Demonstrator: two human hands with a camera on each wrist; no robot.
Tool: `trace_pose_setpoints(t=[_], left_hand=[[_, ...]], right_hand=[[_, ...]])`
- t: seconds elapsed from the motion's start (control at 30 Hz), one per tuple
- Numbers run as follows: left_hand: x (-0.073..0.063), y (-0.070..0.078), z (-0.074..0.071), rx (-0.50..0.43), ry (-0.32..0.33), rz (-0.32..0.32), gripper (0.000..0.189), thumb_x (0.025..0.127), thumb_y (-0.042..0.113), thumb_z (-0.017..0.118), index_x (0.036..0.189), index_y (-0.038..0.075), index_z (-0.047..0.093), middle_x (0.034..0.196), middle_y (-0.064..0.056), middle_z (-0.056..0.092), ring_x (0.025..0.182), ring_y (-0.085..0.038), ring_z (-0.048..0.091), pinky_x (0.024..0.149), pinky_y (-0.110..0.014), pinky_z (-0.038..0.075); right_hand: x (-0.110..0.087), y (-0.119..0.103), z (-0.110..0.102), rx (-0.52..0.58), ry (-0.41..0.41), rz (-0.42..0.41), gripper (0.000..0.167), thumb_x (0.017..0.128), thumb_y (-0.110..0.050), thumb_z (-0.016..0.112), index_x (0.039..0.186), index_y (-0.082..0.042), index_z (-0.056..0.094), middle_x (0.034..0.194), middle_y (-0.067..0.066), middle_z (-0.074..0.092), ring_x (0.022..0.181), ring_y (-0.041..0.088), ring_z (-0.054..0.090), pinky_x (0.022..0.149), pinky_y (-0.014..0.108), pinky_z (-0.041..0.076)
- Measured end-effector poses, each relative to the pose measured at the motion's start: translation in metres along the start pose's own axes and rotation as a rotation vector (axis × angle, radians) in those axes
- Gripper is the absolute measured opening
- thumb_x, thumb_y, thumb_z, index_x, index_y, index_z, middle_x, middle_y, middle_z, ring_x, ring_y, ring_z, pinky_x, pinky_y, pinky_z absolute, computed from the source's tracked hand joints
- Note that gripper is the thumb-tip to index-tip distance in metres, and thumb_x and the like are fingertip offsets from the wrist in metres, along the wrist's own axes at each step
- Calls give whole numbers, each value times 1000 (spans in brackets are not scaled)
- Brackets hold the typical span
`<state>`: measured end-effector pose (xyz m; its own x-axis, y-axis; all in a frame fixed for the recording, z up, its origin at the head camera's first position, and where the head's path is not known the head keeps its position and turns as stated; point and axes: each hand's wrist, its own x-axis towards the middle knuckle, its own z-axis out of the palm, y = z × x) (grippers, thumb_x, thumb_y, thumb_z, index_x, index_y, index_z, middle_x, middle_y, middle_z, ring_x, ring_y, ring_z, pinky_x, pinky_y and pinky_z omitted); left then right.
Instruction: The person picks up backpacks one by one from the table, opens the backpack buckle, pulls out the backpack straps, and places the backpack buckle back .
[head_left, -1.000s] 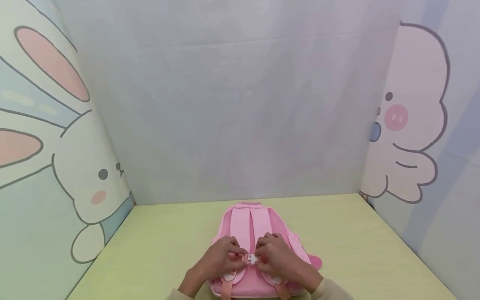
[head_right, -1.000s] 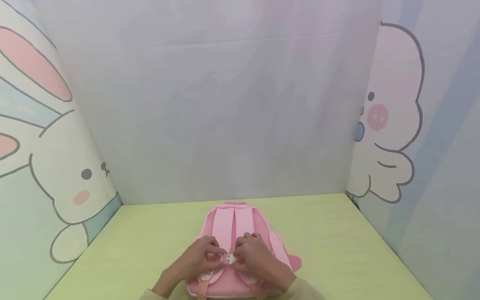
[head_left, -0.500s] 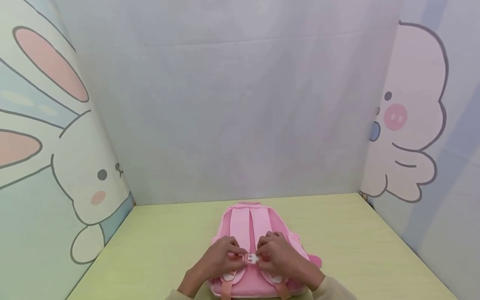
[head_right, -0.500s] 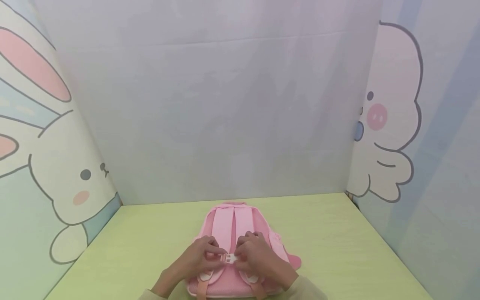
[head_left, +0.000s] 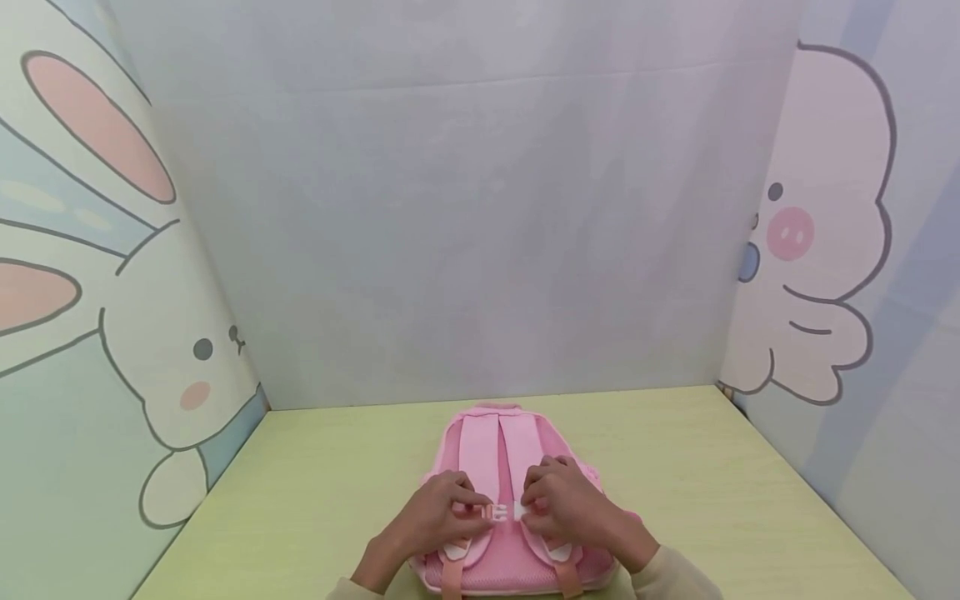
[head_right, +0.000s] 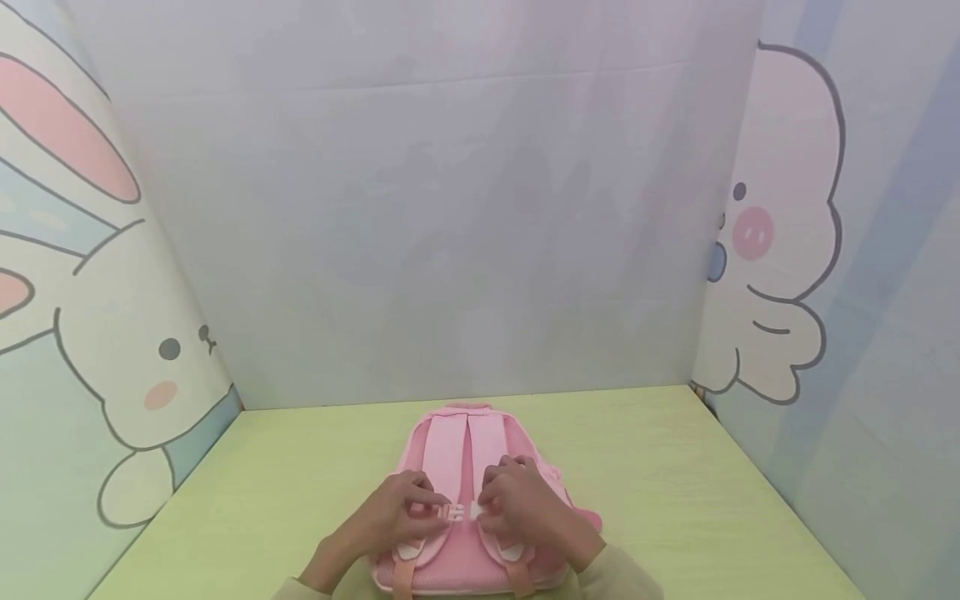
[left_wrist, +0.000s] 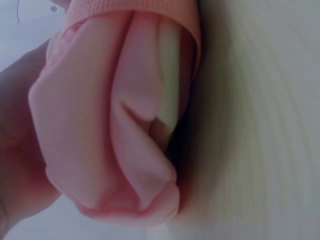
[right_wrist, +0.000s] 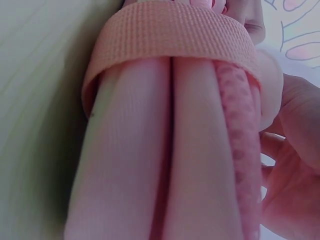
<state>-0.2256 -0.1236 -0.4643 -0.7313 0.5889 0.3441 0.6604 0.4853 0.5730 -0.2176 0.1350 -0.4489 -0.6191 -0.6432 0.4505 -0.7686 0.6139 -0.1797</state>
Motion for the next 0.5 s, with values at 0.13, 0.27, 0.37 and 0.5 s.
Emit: trace_pose_setpoints(t=[0.13, 0.27, 0.37, 0.5], left_hand=[[1, -2, -1, -26, -1, 18, 21, 84, 32, 82, 99, 18, 81, 78, 13, 56, 70, -2, 47, 60, -16, 40], [1, -2, -1, -34, -4, 21, 22, 85, 34, 82, 100, 18, 81, 78, 14, 55, 69, 0, 45, 59, -16, 40], [1, -2, -1, -36, -8, 7, 22, 84, 33, 82, 100, 18, 81, 78, 14, 55, 70, -2, 46, 60, -16, 40], [-1, 0, 0, -38, -13, -14, 23, 84, 35, 82, 100, 18, 81, 78, 14, 55, 71, -4, 47, 61, -17, 41]], right_hand=[[0, 2, -1, -4, -30, 11, 7, 74, -16, 78, 80, -17, 79, 81, -18, 58, 76, 2, 43, 78, 34, 39], [-1, 0, 0, 16, -76, 45, 7, 74, -17, 80, 82, -17, 80, 80, -19, 56, 76, 2, 42, 77, 33, 37], [-1, -1, 1, 43, -123, 75, 9, 78, -20, 81, 86, -16, 80, 81, -19, 54, 76, 1, 43, 77, 32, 36], [-2, -3, 5, 74, -174, 111, 13, 83, -26, 81, 91, -16, 80, 81, -20, 51, 76, -1, 43, 78, 30, 37]])
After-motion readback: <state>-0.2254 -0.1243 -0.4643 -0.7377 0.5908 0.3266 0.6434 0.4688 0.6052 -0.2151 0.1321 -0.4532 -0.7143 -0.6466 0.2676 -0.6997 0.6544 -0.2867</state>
